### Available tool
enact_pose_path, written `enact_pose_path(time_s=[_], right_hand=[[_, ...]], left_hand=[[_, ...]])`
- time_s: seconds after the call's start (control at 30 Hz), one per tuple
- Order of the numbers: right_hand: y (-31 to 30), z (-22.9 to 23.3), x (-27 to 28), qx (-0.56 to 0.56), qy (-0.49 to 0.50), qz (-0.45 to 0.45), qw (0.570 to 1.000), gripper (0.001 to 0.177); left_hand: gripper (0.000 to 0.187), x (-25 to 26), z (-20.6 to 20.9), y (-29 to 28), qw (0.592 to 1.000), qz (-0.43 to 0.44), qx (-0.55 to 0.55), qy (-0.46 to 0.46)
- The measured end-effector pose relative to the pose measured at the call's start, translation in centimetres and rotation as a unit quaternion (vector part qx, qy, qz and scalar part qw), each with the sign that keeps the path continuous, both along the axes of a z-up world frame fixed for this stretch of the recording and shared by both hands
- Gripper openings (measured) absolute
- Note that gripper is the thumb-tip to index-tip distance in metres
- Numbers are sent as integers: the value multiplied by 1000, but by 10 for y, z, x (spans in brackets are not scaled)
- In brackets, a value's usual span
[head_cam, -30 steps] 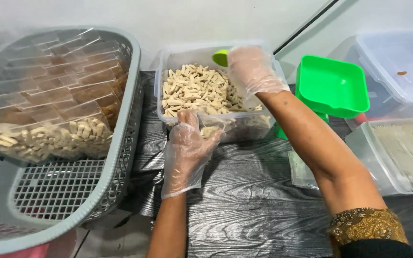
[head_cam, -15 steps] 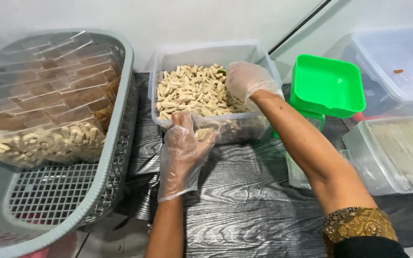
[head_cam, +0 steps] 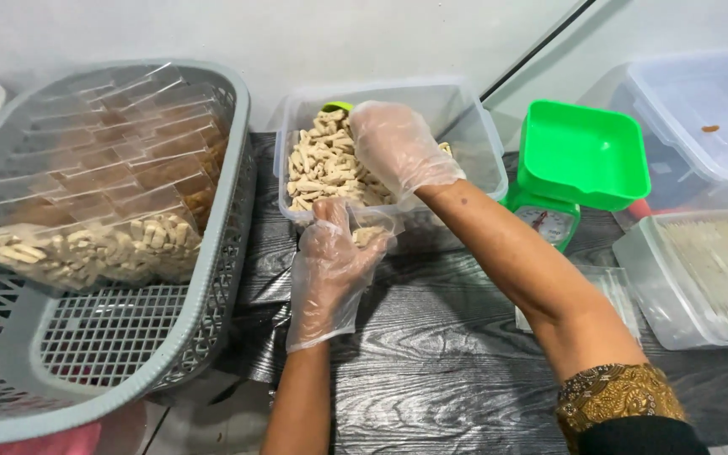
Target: Packaging small white snacks from a large container into individual plastic bags using a scoop and hands.
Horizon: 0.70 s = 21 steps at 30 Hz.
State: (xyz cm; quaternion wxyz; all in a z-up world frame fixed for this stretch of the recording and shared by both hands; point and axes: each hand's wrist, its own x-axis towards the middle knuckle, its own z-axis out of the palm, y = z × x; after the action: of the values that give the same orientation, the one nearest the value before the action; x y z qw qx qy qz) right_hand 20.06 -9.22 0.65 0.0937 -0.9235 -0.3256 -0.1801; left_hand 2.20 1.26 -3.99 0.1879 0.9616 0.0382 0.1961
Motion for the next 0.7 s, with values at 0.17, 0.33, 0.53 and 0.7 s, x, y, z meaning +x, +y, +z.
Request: enact_pose_path(time_s=[0.17, 0.33, 0.53, 0.7], right_hand=[[14, 27, -25, 102, 104, 14, 989, 23], [-1, 47, -27, -3, 51, -39, 998, 18], [-63, -5, 32, -130, -43, -122, 983, 11], [-100, -115, 110, -239, -158, -206, 936, 12]], left_hand=[[90, 6, -3, 1, 999, 18, 19, 24], [93, -5, 6, -3, 999, 23, 17, 30], [86, -9, 14, -4, 999, 13, 3, 43], [88, -10, 16, -3, 996, 23, 1, 80]])
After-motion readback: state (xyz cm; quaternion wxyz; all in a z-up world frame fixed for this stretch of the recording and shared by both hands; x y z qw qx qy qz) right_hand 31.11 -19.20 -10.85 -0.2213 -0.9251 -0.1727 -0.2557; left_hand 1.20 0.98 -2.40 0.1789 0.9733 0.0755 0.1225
